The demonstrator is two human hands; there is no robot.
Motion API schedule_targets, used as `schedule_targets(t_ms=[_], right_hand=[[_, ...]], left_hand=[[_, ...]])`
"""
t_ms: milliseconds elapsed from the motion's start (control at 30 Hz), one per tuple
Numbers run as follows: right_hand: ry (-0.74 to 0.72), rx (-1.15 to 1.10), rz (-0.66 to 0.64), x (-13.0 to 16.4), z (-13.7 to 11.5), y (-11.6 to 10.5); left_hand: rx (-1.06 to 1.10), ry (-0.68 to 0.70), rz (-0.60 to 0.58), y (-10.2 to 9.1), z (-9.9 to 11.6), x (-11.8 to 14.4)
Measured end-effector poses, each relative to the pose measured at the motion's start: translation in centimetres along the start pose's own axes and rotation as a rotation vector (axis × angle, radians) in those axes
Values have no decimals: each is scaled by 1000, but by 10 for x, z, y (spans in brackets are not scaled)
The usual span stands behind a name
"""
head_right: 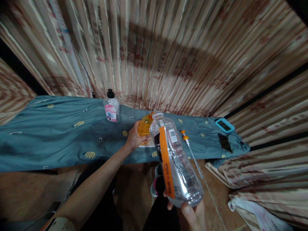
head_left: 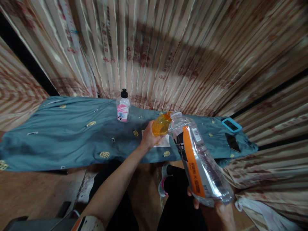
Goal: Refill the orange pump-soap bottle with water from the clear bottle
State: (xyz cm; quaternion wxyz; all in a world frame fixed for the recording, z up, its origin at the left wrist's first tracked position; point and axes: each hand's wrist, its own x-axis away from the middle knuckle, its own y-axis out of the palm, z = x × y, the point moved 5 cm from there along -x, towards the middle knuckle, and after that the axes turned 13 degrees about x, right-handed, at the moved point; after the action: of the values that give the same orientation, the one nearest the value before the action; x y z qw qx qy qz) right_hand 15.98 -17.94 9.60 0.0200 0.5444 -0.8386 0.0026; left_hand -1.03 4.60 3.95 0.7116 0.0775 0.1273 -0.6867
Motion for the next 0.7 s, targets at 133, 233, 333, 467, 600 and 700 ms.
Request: schedule_targets(t_ms=[133, 233, 333, 467, 600, 700], right_hand=[[39, -24, -1, -2, 1, -1], [41, -15, 8, -2, 1, -3], [39, -14, 14, -1, 2, -5], [16, 9, 1, -2, 4, -7], [3, 17, -4, -2, 6, -9], [-5, 31, -15, -2, 5, -8]], left_hand=[[0, 22, 2, 0, -1, 0], [-6, 4, 3, 1, -4, 0], [-6, -8, -1, 1, -5, -1], [3, -12, -2, 1, -4, 0], [17, 5, 14, 0, -4, 0], [32, 26, 12, 1, -4, 0]])
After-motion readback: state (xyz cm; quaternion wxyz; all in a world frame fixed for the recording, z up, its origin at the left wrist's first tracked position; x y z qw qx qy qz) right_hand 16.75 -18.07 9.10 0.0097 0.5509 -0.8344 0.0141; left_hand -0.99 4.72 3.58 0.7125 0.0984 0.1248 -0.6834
